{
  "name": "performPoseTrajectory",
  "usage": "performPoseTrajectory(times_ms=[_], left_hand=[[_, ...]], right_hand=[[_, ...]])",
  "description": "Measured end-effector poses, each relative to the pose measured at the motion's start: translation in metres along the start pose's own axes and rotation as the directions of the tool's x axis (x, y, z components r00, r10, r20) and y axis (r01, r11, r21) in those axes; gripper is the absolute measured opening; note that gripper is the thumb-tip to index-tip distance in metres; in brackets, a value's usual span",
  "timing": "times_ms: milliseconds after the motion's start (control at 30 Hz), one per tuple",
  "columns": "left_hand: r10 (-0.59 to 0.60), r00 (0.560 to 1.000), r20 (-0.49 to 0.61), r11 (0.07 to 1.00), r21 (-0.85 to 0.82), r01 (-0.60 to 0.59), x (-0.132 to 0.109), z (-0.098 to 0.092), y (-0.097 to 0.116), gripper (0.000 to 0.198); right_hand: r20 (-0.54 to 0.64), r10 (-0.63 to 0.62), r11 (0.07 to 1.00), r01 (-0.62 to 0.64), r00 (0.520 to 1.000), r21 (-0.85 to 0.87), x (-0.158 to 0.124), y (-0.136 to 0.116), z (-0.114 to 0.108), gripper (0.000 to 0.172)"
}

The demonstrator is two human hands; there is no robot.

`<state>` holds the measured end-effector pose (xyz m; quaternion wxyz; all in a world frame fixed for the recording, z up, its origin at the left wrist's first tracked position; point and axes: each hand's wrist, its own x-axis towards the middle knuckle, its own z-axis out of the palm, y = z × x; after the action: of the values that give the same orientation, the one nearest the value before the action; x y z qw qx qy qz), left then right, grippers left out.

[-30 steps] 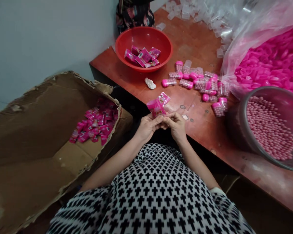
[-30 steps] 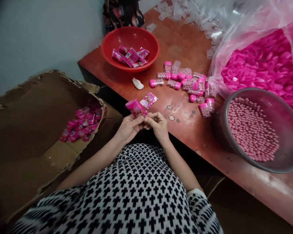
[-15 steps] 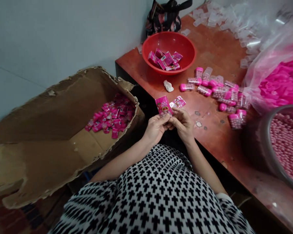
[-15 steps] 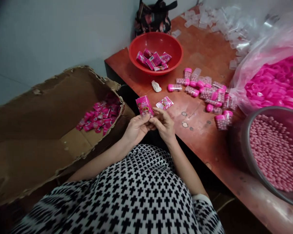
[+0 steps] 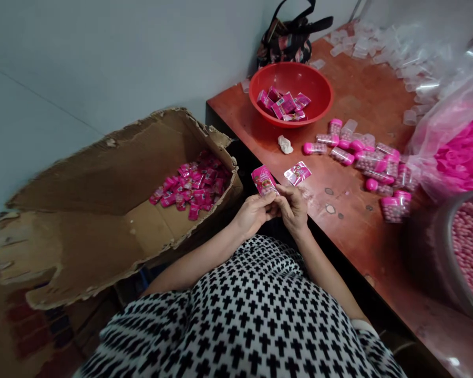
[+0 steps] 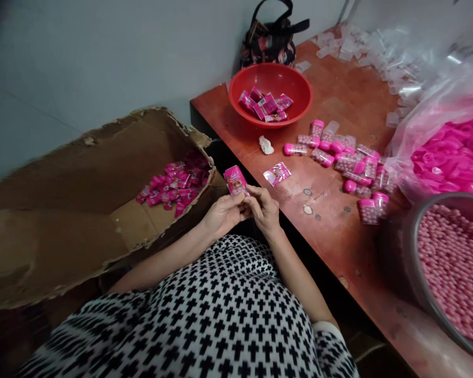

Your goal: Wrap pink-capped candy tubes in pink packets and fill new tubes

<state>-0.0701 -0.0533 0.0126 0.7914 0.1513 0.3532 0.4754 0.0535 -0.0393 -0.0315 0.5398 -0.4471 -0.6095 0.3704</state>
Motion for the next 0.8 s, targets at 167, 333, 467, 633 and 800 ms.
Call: performPoseTrajectory(times_ms=[167, 333, 467, 633, 800], left_hand=[[0.319, 0.939, -0.132, 0.946, -0.025, -0.324, -0.008, -0.01, 0.022, 0.048], [0.567, 0.823, -0.022, 0.731, 0.474, -0.491, 0.034, -0.022, 0.025, 0.06], [0.525, 0.786, 0.328, 0.223, 0.838, -0.498, 0.091, -0.011, 0.003, 0.039], [0.511, 0.776, 0.37, 0.129, 0.86, -0.494, 0.127, -0.002, -0.014, 0.02], [0.54, 0.804, 0.251, 0.322, 0.821, -0.472, 0.127, 0.0, -0.018, 0.013]], right_hand=[[0.121, 0.003, 0.992, -0.019, 0.993, 0.129, 0.001, -0.017, 0.0, 0.039], [-0.02, 0.167, 0.973, -0.162, 0.986, 0.163, 0.001, -0.021, -0.017, 0.025], [-0.122, 0.315, 0.943, -0.296, 0.941, 0.155, -0.002, -0.014, -0.034, 0.024], [-0.112, 0.407, 0.911, -0.392, 0.907, 0.131, 0.0, -0.012, -0.051, 0.028], [-0.205, 0.372, 0.927, -0.374, 0.906, 0.026, 0.015, 0.0, -0.06, 0.029]])
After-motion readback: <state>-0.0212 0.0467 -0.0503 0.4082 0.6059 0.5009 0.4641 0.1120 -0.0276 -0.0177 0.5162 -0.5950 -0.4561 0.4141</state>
